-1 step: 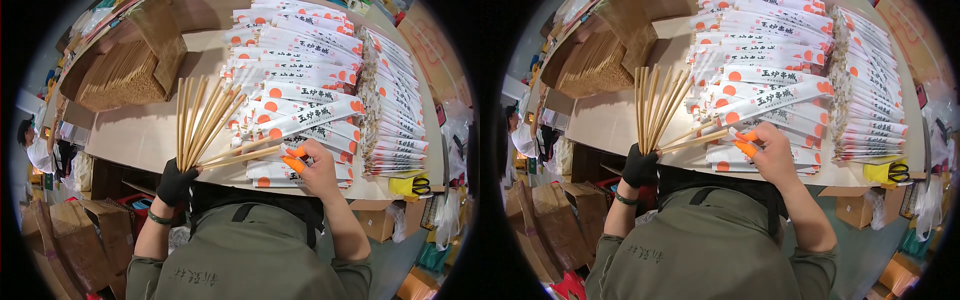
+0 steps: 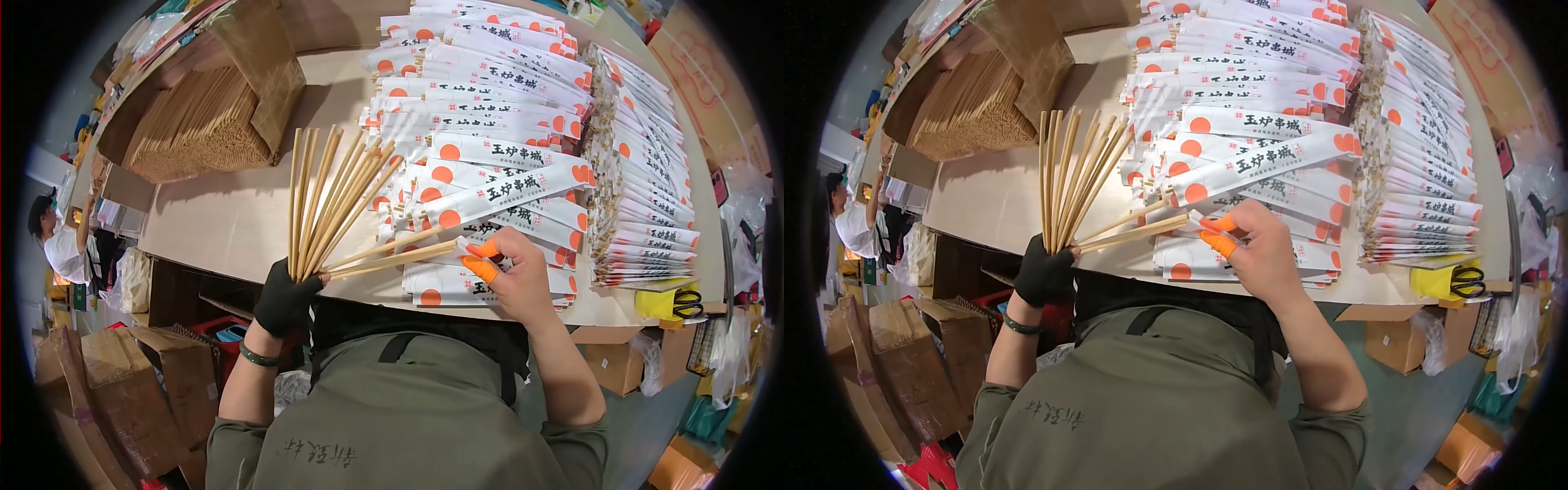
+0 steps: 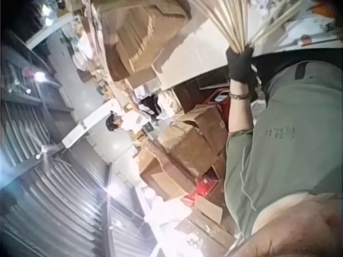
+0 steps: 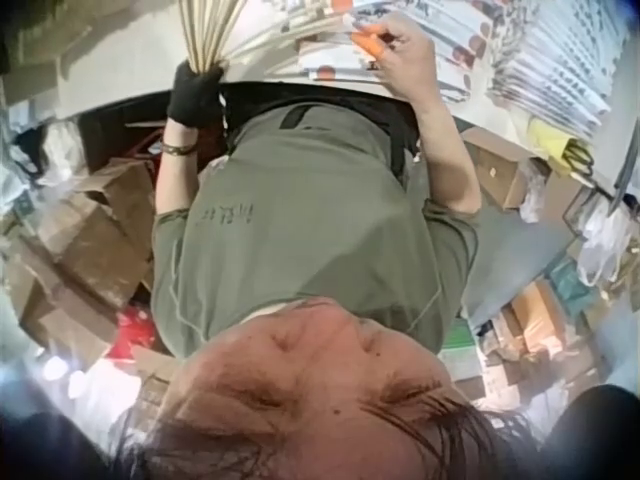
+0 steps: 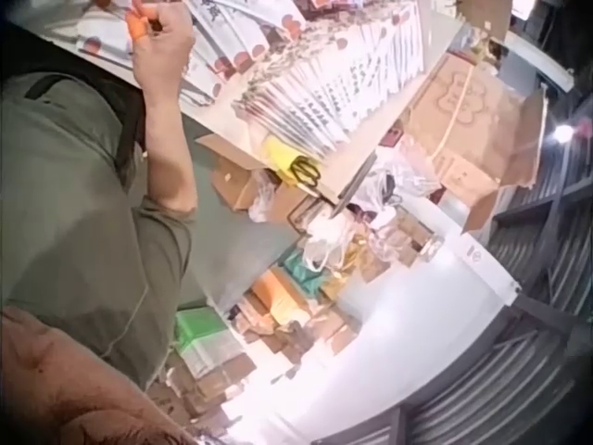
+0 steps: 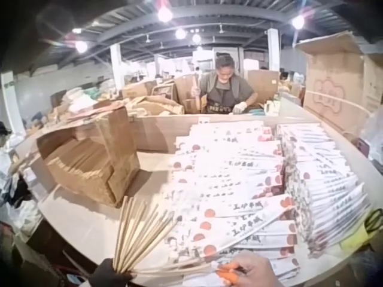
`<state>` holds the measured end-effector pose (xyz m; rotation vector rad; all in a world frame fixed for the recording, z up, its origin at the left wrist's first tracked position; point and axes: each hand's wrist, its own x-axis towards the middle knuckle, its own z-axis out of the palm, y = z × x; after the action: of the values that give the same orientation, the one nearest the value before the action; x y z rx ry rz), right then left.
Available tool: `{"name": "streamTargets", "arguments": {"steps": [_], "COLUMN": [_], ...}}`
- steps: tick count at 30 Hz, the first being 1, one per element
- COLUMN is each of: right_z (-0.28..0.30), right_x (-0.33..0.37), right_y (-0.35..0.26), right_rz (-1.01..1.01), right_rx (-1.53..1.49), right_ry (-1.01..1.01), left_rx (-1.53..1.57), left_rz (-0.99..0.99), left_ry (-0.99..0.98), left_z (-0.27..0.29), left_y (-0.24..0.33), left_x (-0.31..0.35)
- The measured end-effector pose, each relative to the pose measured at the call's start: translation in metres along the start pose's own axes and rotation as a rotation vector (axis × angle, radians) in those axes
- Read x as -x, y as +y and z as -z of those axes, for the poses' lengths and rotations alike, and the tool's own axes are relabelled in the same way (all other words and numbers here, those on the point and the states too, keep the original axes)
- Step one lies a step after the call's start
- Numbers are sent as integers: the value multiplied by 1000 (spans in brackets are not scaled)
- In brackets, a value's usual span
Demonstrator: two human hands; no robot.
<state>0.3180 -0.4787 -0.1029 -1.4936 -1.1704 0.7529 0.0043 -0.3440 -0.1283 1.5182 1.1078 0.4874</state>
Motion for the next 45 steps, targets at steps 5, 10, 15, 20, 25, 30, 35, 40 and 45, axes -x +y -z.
{"name": "streamTargets", "arguments": {"steps": [5, 10, 15, 20, 25, 30, 35, 40, 45], "right_z": [12, -41, -31, -16, -22, -25, -13, 0, 11], "right_x": [-2, -5, -57, 2, 37, 39, 18, 1, -2], "right_y": [0, -26, -26, 17, 38, 46, 30, 2, -6], "right_rz": [291, 744, 873, 644, 691, 581, 404, -68, -51], "right_rx": [422, 732, 851, 806, 912, 673, 503, 47, 22], "right_ry": [-183, -277, 25, -309, -292, -158, -11, 6, -87], "left_rx": [-108, 337, 340, 3, 70, 49, 92, 38, -90], "left_rz": [7, -160, -355, -65, -114, -149, -80, -53, -98], "left_ry": [-67, -97, 193, 401, 419, 319, 165, 95, 4], "left_z": [17, -49, -81, -46, -52, -42, -22, -2, 20], "left_y": [8, 21, 31, 7, -7, -20, -6, -9, 2], "left_x": [0, -3, -36, -38, -30, -24, -8, 0, 2]}}
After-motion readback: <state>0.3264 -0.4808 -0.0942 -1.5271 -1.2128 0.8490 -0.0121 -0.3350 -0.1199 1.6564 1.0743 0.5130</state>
